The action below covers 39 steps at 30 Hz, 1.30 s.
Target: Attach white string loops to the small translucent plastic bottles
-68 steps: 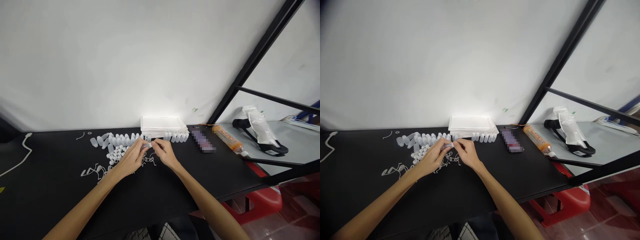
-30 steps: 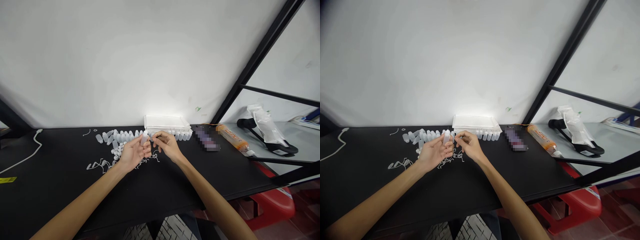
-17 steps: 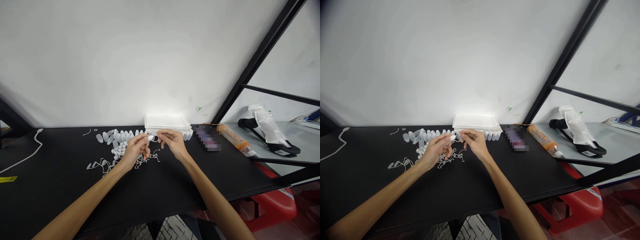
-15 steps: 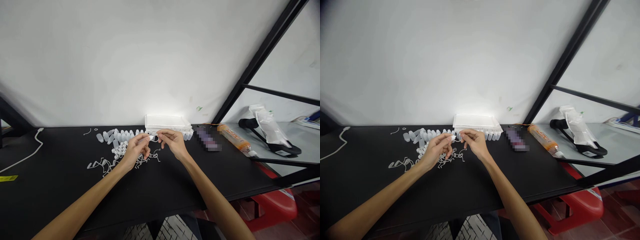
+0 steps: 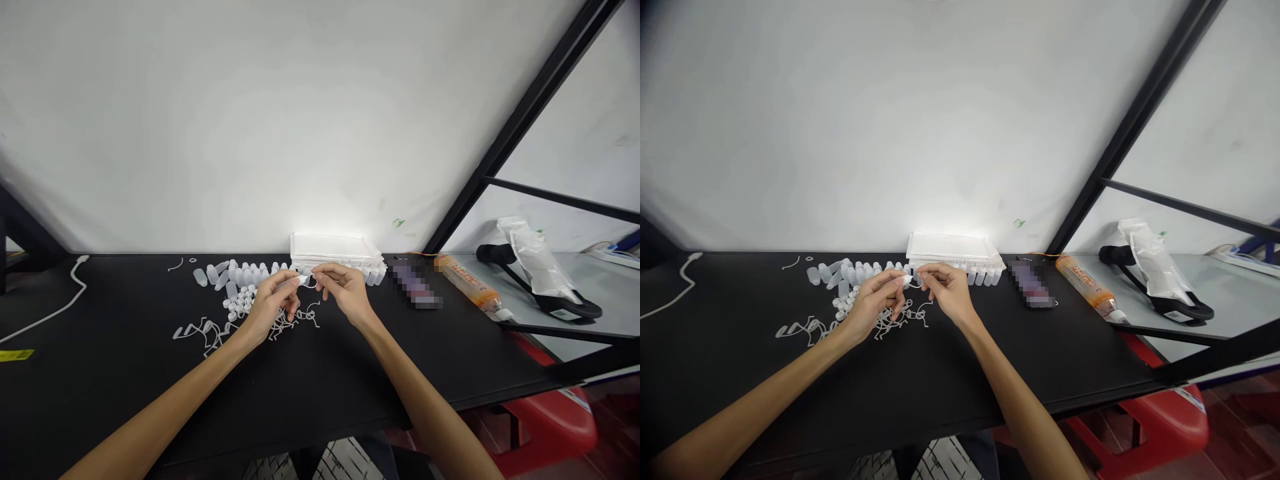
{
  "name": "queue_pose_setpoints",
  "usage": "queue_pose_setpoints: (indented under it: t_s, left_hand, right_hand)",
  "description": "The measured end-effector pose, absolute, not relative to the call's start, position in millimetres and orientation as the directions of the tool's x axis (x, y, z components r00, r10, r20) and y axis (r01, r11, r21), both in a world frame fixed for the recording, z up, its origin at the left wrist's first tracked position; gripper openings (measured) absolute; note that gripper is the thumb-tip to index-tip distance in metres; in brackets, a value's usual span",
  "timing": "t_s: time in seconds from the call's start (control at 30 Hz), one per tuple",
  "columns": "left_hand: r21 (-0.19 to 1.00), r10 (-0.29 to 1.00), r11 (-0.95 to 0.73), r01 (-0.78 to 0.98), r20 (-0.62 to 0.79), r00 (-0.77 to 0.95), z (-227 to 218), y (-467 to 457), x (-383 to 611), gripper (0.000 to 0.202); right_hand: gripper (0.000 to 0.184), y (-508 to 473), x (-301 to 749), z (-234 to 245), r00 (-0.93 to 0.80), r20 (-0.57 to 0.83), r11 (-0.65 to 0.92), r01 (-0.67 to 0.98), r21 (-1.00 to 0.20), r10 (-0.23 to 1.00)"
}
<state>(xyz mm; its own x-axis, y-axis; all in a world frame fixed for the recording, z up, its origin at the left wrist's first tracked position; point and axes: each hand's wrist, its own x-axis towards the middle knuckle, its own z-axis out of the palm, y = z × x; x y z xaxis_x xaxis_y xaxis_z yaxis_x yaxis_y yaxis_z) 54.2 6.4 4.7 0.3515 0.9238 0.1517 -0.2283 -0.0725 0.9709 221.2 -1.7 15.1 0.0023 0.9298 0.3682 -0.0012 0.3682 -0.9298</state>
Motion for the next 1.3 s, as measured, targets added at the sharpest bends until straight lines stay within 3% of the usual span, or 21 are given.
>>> queue_pose_setpoints:
  t_s: [1.3]
  left_hand:
    - [0.973, 0.902, -0.146, -0.179, 0.205, 0.379, 3.1, 9.6, 53.0, 0.025]
  right_hand:
    - [0.016, -3.0, 218.9, 11.4, 0.026, 0.413, 0.411, 0.059, -0.91, 0.91]
